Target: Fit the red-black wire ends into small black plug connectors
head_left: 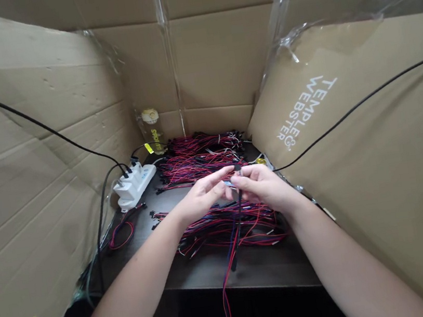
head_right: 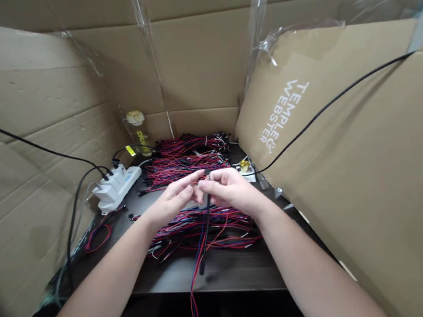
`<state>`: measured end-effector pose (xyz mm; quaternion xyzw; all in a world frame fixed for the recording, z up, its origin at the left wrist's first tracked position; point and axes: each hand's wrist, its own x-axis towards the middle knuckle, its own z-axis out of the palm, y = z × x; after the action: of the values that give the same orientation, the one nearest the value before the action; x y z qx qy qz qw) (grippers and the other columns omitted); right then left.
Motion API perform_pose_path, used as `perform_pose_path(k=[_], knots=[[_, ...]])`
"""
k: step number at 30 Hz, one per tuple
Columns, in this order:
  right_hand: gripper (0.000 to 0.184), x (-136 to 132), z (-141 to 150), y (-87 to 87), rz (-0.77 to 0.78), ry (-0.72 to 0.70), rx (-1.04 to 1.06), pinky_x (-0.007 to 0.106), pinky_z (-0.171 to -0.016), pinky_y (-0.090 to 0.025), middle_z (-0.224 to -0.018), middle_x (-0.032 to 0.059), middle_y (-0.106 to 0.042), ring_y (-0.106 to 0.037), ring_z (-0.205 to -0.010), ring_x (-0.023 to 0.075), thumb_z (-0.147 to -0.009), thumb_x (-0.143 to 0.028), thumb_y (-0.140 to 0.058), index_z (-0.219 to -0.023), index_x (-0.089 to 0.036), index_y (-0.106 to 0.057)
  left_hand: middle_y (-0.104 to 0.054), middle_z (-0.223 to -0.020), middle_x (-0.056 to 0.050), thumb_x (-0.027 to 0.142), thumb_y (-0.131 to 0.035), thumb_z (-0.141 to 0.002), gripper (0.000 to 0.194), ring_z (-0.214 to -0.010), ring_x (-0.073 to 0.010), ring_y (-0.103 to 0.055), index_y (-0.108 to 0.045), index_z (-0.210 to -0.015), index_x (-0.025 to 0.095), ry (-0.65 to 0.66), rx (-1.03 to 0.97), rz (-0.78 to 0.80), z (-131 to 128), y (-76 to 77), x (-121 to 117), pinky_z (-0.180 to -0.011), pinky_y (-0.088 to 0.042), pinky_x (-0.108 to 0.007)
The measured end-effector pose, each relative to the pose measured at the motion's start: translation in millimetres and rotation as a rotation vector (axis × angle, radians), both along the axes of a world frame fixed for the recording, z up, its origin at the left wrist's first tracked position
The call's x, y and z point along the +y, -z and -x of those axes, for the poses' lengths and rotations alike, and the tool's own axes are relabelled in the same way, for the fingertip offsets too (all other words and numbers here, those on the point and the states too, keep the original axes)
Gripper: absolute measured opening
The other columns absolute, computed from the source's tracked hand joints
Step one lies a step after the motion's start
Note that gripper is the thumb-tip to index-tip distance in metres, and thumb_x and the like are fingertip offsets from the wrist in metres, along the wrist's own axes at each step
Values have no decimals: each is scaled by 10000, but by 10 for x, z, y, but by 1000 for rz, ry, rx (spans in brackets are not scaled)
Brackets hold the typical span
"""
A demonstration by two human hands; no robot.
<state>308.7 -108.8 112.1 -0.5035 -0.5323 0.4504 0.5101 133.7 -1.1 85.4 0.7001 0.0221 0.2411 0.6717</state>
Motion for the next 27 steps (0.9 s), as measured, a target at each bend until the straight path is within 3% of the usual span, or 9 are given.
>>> perform_pose_path(k=[2, 5, 7, 9, 12, 17, 19, 21, 27], knots=[[459, 13, -45, -34, -54, 166, 137, 197, -367, -224, -494, -50, -534, -336, -365, 44, -791, -569, -792, -703, -170, -582, -693, -1082, -88, 688, -623, -871, 706, -1029, -205, -628, -561, -1431, 263, 115, 65, 10, 43, 10, 18, -939, -479, -356], [494, 60, -116, -105, -189, 459, 306, 201, -345, -224, -457, -74, -440, -309, -351, 46, -742, -551, -826, -630, -198, -499, -643, -1340, -144, 695, -685, -816, 681, -1135, -241, -645, -631, -1317, 237, 429, 289, 34, 131, 2, 71, -967, -501, -380], [510, 84, -171, -149, -265, 642, 374, 204, -343, -247, -480, -70, -426, -334, -370, 51, -729, -532, -836, -609, -208, -460, -719, -1187, -146, 634, -754, -792, 612, -976, -236, -712, -652, -1221, 210, 635, 404, 133, 204, -21, 134, -890, -542, -382], [507, 91, -234, -168, -313, 790, 396, 205, -352, -272, -508, -64, -430, -362, -391, 57, -749, -529, -823, -615, -213, -450, -742, -832, -81, 570, -777, -802, 500, -725, -201, -706, -658, -1108, 193, 694, 462, 227, 302, -62, 236, -770, -567, -361], [468, 98, -340, -120, -325, 922, 358, 218, -375, -314, -556, -45, -483, -420, -425, 74, -793, -551, -785, -648, -218, -490, -599, -570, 13, 517, -734, -863, 368, -504, -129, -578, -669, -996, 180, 491, 513, 188, 512, -134, 486, -604, -539, -283], [470, 237, -477, 166, -136, 842, 106, 285, -503, -479, -620, 6, -628, -552, -511, 133, -693, -617, -830, -744, -200, -619, -581, -551, 1, 546, -655, -889, 392, -488, -122, -535, -713, -847, 160, -316, 544, -143, 864, -105, 1011, -492, -431, -224], [506, 324, -519, 308, -82, 765, 18, 333, -579, -531, -657, 48, -686, -622, -582, 180, -609, -614, -874, -766, -168, -692, -704, -707, -55, 526, -671, -857, 373, -646, -166, -631, -753, -813, 165, -548, 578, -279, 931, -39, 1159, -610, -501, -259], [552, 392, -571, 428, -62, 731, -66, 347, -626, -536, -708, 74, -723, -644, -629, 198, -595, -665, -847, -765, -153, -726, -771, -864, -78, 465, -690, -837, 306, -802, -207, -686, -783, -874, 176, -630, 596, -307, 955, 24, 1245, -751, -537, -299], [569, 422, -766, 574, -23, 770, -329, 341, -659, -456, -703, 67, -711, -590, -655, 200, -642, -680, -796, -830, -143, -798, -795, -980, -84, 355, -681, -845, 243, -896, -246, -718, -806, -967, 186, -690, 703, -397, 916, 167, 1296, -877, -539, -353]])
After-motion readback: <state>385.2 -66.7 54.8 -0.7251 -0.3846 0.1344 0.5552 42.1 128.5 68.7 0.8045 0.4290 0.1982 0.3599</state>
